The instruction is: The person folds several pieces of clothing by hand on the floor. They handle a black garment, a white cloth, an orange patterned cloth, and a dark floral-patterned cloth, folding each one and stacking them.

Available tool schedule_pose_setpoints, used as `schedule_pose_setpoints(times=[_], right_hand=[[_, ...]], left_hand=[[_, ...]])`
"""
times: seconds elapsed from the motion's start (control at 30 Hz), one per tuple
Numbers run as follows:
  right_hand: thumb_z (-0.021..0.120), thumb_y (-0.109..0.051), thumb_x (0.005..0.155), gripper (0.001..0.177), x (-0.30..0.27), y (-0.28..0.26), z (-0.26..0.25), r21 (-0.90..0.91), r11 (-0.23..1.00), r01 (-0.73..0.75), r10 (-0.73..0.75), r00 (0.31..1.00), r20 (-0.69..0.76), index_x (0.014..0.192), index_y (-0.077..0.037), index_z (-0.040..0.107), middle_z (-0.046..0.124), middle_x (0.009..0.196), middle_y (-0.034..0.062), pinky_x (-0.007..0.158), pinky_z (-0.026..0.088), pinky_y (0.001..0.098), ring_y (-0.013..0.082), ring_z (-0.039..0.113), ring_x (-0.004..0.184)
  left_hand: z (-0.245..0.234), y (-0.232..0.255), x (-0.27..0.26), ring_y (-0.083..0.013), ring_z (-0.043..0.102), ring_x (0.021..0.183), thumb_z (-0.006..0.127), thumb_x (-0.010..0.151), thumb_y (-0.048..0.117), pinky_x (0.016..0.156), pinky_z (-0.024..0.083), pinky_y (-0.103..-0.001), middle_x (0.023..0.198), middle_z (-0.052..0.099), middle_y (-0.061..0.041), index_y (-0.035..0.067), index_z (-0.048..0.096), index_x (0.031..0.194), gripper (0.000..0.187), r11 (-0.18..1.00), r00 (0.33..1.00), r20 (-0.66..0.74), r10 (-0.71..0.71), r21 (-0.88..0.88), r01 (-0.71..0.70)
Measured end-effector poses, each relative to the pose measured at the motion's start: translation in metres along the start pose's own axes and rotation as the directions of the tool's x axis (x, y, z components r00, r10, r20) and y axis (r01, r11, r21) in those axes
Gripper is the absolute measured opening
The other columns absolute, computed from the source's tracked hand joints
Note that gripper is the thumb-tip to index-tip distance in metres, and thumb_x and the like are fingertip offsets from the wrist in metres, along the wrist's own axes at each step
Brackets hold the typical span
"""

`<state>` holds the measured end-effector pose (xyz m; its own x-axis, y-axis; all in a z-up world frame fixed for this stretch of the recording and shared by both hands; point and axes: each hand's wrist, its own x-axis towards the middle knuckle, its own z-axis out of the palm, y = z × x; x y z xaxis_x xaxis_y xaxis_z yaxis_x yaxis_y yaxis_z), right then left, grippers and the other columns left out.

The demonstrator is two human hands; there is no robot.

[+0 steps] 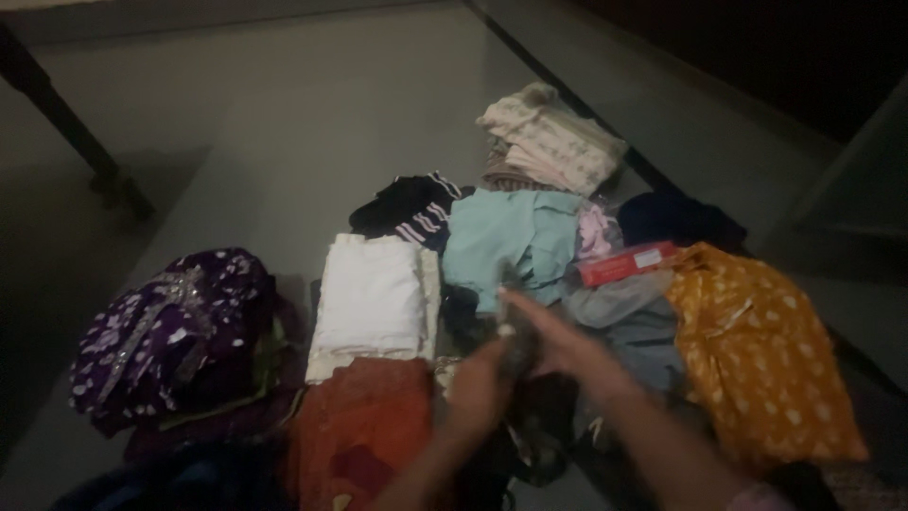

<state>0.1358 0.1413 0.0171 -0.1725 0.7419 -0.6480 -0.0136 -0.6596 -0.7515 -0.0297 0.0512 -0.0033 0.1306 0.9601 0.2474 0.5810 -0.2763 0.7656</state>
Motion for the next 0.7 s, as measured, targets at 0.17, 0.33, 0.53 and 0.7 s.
schedule_pose_setpoints(times=[0.17,0.33,0.53,0.7], right_hand=[[0.081,-0.011,0.068,0.044,-0.011,-0.021,-0.061,-0.501,0.813,0.297,-0.341,0.94,0.002,0.111,-0.001,0.074,0.076,0.101,0.0144,0.078,0.059,0.0431,0.0283,0.073,0.09],[0.078,-0.007,0.072,0.046,-0.051,-0.033,-0.125,-0.539,0.838,0.079,-0.177,0.975,-0.132,0.117,0.0,0.072,0.075,0.114,0.02,0.091,0.057,0.0461,0.0332,0.071,0.107],[0.08,-0.008,0.074,0.064,-0.08,-0.042,-0.175,-0.589,0.786,-0.186,-0.03,0.941,-0.338,0.136,-0.007,0.063,0.071,0.132,0.0179,0.107,0.05,0.0484,0.0328,0.067,0.124],[0.081,-0.004,0.072,0.063,-0.077,-0.02,-0.19,-0.563,0.824,-0.064,-0.101,0.961,-0.257,0.133,-0.005,0.065,0.072,0.128,0.0186,0.101,0.054,0.0449,0.0328,0.068,0.119]], left_hand=[[-0.007,0.048,-0.02,-0.0396,0.068,0.108,0.068,0.093,0.026,0.088,0.054,-0.048,0.135,0.066,-0.019,0.007,0.063,0.121,0.034,0.885,0.858,0.218,0.464,-0.086,-0.457],[0.013,-0.025,0.015,-0.0418,0.066,0.112,0.063,0.099,0.036,0.099,0.052,-0.05,0.12,0.068,-0.024,0.003,0.064,0.118,0.038,0.995,0.992,-0.116,-0.049,0.081,0.059],[0.023,-0.144,0.037,-0.0385,0.07,0.104,0.078,0.085,0.029,0.087,0.059,-0.045,0.116,0.07,-0.03,-0.008,0.052,0.127,0.062,0.821,0.825,0.027,-0.565,0.114,0.559],[0.049,-0.169,0.036,-0.0279,0.078,0.084,0.085,0.075,0.023,0.071,0.061,-0.038,0.101,0.08,-0.022,-0.007,0.073,0.112,0.048,0.689,0.716,0.136,-0.685,-0.197,0.697]])
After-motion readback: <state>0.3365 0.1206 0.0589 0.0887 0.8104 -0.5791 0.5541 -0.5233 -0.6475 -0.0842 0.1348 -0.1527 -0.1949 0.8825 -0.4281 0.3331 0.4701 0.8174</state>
